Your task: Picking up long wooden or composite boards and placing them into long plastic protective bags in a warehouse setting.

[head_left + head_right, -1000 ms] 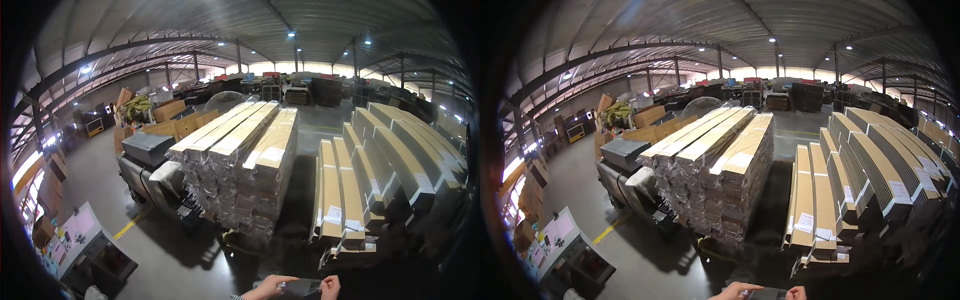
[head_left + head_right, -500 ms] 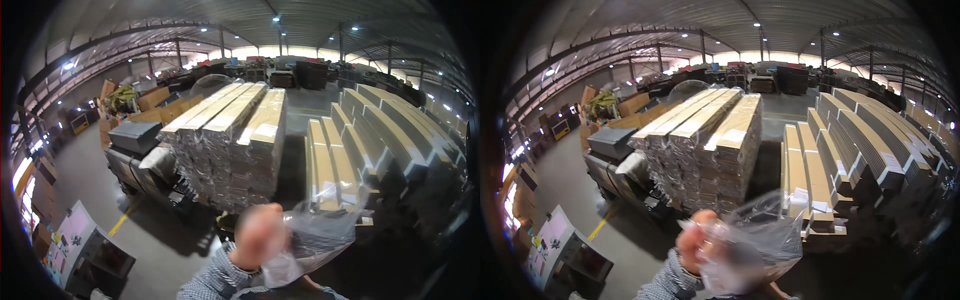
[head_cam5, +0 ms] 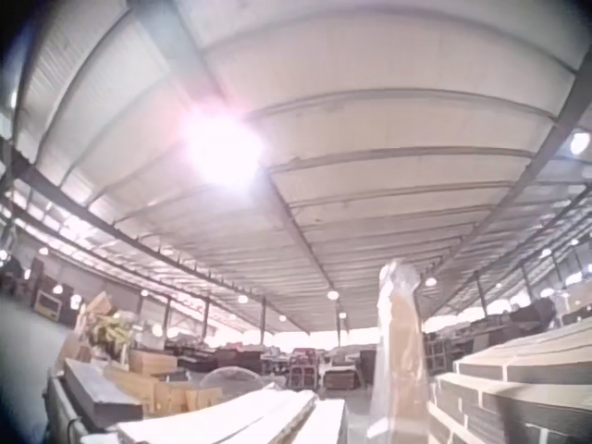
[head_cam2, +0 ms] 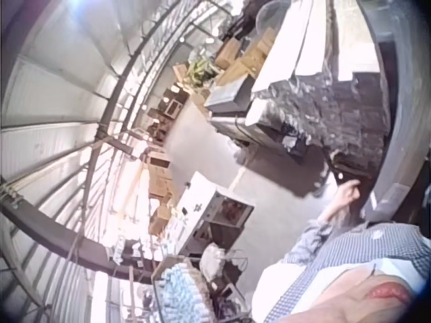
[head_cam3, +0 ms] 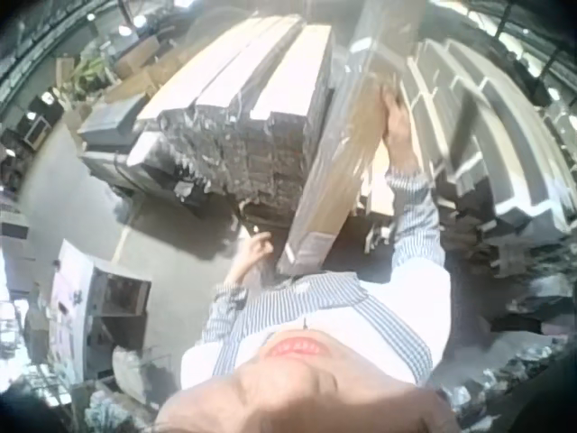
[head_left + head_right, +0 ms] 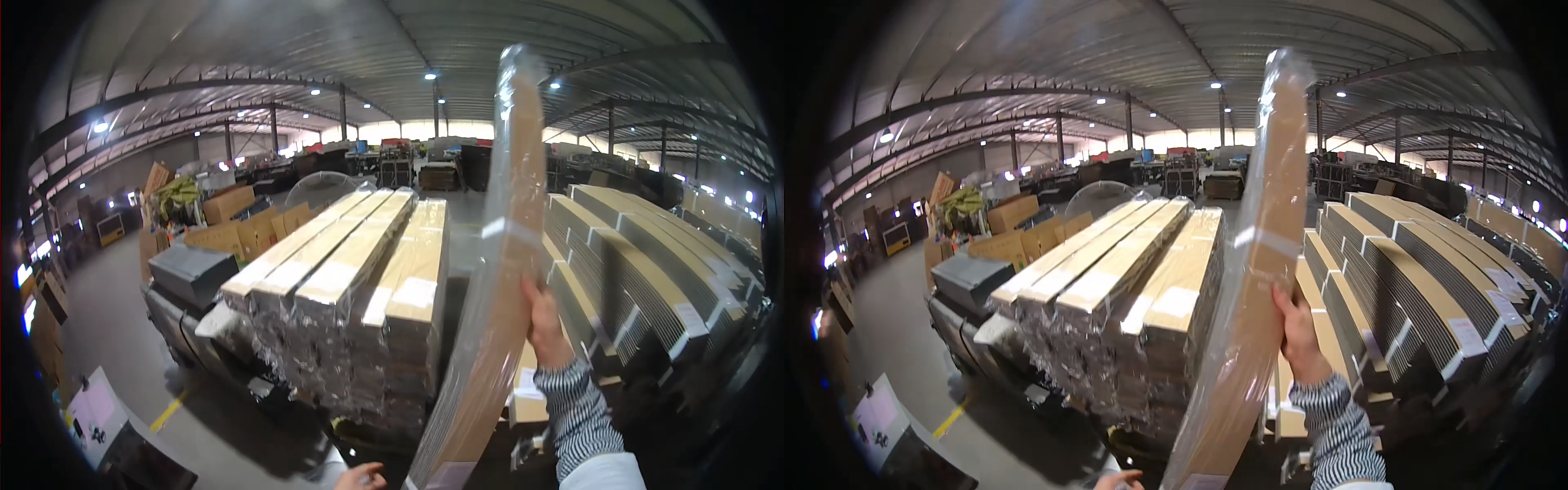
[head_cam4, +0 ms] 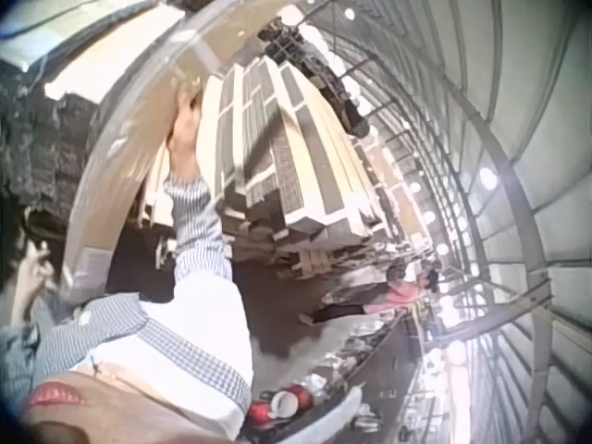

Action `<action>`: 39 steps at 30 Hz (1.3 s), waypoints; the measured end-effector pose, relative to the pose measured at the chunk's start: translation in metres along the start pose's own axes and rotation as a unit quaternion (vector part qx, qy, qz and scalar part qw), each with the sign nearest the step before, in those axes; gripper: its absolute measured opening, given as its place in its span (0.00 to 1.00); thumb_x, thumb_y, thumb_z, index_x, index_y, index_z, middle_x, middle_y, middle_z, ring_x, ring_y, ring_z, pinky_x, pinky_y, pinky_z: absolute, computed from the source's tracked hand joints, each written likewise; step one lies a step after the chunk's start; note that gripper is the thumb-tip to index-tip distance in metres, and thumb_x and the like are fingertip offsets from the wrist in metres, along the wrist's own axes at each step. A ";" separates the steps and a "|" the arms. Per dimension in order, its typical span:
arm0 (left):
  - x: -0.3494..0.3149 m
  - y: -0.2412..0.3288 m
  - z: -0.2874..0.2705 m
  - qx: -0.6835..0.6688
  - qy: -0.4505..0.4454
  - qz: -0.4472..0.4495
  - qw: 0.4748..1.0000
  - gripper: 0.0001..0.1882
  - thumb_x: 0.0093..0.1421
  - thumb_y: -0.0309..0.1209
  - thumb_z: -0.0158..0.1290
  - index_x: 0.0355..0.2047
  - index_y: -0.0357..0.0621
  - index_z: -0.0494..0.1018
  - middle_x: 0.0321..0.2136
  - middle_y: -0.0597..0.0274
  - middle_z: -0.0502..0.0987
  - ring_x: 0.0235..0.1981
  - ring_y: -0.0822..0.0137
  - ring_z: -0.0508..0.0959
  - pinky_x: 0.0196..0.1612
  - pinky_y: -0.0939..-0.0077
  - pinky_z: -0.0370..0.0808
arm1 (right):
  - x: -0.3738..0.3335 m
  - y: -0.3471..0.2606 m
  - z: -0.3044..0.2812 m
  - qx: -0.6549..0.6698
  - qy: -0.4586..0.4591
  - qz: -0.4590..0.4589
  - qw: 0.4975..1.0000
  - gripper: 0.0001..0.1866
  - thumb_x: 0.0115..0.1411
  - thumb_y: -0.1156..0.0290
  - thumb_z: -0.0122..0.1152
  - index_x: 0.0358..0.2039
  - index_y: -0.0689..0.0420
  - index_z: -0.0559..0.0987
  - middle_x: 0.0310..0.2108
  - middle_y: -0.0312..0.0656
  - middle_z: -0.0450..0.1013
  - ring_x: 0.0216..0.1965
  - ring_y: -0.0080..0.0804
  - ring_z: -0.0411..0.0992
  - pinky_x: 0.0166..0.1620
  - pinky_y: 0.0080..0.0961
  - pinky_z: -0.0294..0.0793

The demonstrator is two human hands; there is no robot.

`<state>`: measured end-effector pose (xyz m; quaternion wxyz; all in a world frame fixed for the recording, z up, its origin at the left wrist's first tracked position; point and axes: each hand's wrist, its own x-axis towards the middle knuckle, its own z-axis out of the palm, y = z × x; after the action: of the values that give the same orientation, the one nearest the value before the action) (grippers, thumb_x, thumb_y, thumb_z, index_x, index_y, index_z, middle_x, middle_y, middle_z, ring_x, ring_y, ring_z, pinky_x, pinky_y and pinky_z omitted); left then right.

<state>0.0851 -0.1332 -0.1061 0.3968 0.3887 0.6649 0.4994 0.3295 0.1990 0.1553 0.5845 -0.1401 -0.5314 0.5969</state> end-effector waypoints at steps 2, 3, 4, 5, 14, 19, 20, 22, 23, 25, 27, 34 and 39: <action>-0.013 0.069 -0.009 -0.123 -0.130 0.061 0.982 0.23 0.57 0.25 0.54 0.54 0.39 0.73 0.41 0.58 0.80 0.39 0.71 0.78 0.44 0.76 0.76 | 0.082 0.013 0.004 0.018 -0.013 0.016 1.000 0.32 0.65 0.63 0.59 0.64 0.62 0.60 0.54 0.45 0.69 0.51 0.34 0.71 0.52 0.34 0.73; -0.011 0.089 -0.011 -0.182 -0.191 0.087 0.961 0.23 0.56 0.25 0.55 0.53 0.36 0.73 0.42 0.59 0.80 0.40 0.72 0.78 0.43 0.76 0.76 | 0.124 0.034 0.004 0.040 -0.017 0.050 0.998 0.32 0.65 0.62 0.60 0.63 0.63 0.61 0.54 0.46 0.70 0.49 0.34 0.72 0.50 0.35 0.75; -0.002 0.097 -0.008 -0.201 -0.134 0.080 0.967 0.18 0.55 0.25 0.55 0.47 0.31 0.76 0.36 0.61 0.80 0.35 0.73 0.77 0.37 0.77 0.76 | 0.167 0.060 -0.008 0.031 0.005 0.046 0.998 0.32 0.64 0.62 0.61 0.62 0.64 0.62 0.52 0.46 0.71 0.47 0.34 0.73 0.47 0.34 0.76; 0.000 0.121 -0.006 -0.199 -0.123 0.081 0.969 0.18 0.55 0.25 0.55 0.47 0.31 0.76 0.36 0.61 0.80 0.35 0.73 0.77 0.37 0.77 0.76 | 0.202 0.091 -0.004 0.025 0.012 0.054 0.998 0.31 0.63 0.61 0.63 0.60 0.64 0.64 0.51 0.47 0.71 0.44 0.33 0.74 0.44 0.33 0.77; 0.117 0.264 0.010 -0.080 0.282 0.249 0.923 0.10 0.63 0.30 0.55 0.31 0.34 0.78 0.20 0.70 0.74 0.20 0.80 0.68 0.23 0.83 0.63 | 0.340 0.251 0.024 -0.260 0.024 0.148 0.954 0.25 0.63 0.51 0.55 0.36 0.65 0.81 0.28 0.43 0.79 0.31 0.37 0.76 0.36 0.34 0.73; 0.131 0.212 0.027 -0.142 0.249 0.293 0.912 0.29 0.60 0.16 0.52 0.62 0.35 0.60 0.39 0.61 0.77 0.35 0.72 0.76 0.41 0.82 0.72 | 0.251 0.201 0.064 -0.266 -0.189 0.039 0.944 0.17 0.62 0.59 0.56 0.38 0.62 0.81 0.27 0.42 0.77 0.31 0.27 0.73 0.38 0.31 0.73; 0.126 0.205 0.037 -0.124 0.254 0.313 0.907 0.29 0.60 0.16 0.52 0.62 0.34 0.60 0.41 0.61 0.77 0.36 0.71 0.76 0.41 0.80 0.73 | 0.230 0.185 0.059 -0.272 -0.213 -0.067 0.936 0.18 0.62 0.60 0.57 0.40 0.63 0.80 0.32 0.46 0.78 0.35 0.30 0.75 0.40 0.31 0.73; 0.119 0.188 0.072 -0.035 0.235 0.298 0.925 0.28 0.63 0.24 0.53 0.63 0.38 0.59 0.48 0.62 0.74 0.45 0.70 0.75 0.44 0.78 0.73 | 0.182 0.158 0.030 -0.338 -0.115 -0.145 0.923 0.18 0.61 0.62 0.57 0.43 0.64 0.79 0.40 0.51 0.78 0.43 0.44 0.76 0.48 0.35 0.74; 0.113 0.183 0.085 -0.106 0.245 0.269 0.925 0.15 0.62 0.21 0.52 0.49 0.32 0.73 0.44 0.53 0.77 0.42 0.66 0.78 0.43 0.76 0.75 | 0.150 0.141 0.026 -0.360 -0.091 -0.192 0.909 0.18 0.60 0.62 0.57 0.43 0.64 0.78 0.43 0.52 0.77 0.47 0.48 0.75 0.51 0.37 0.73; 0.106 0.153 0.086 -0.017 0.180 0.352 0.918 0.15 0.62 0.21 0.49 0.49 0.33 0.73 0.49 0.52 0.74 0.46 0.66 0.76 0.40 0.80 0.73 | 0.075 0.105 0.014 -0.413 -0.068 -0.171 0.892 0.23 0.60 0.64 0.61 0.50 0.69 0.76 0.55 0.58 0.70 0.59 0.50 0.67 0.61 0.36 0.66; 0.086 0.143 0.092 0.044 0.150 0.392 0.907 0.17 0.66 0.33 0.50 0.50 0.35 0.73 0.50 0.60 0.73 0.37 0.78 0.72 0.31 0.90 0.64 | 0.001 0.093 -0.021 -0.522 -0.003 -0.187 0.832 0.23 0.58 0.64 0.62 0.49 0.68 0.76 0.56 0.56 0.70 0.59 0.49 0.66 0.61 0.37 0.66; -0.017 0.108 0.086 -0.220 0.116 0.313 0.917 0.12 0.63 0.21 0.40 0.44 0.38 0.69 0.48 0.57 0.73 0.19 0.85 0.60 0.20 0.92 0.57 | -0.212 0.061 -0.195 -0.808 0.123 0.117 0.563 0.33 0.53 0.53 0.67 0.54 0.61 0.72 0.62 0.56 0.60 0.66 0.50 0.53 0.60 0.61 0.55; -0.052 0.119 0.127 -0.391 0.047 0.237 0.888 0.10 0.68 0.24 0.42 0.48 0.42 0.69 0.45 0.57 0.74 0.21 0.83 0.63 0.24 0.91 0.61 | -0.226 0.086 -0.182 -0.867 0.134 0.069 0.475 0.35 0.51 0.54 0.67 0.60 0.44 0.70 0.65 0.55 0.54 0.68 0.60 0.47 0.61 0.71 0.43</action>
<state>0.2358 -0.1115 -0.0069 0.3545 0.3240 0.3219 0.8159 0.4888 0.1144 -0.0879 0.1861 -0.6896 -0.6822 -0.1561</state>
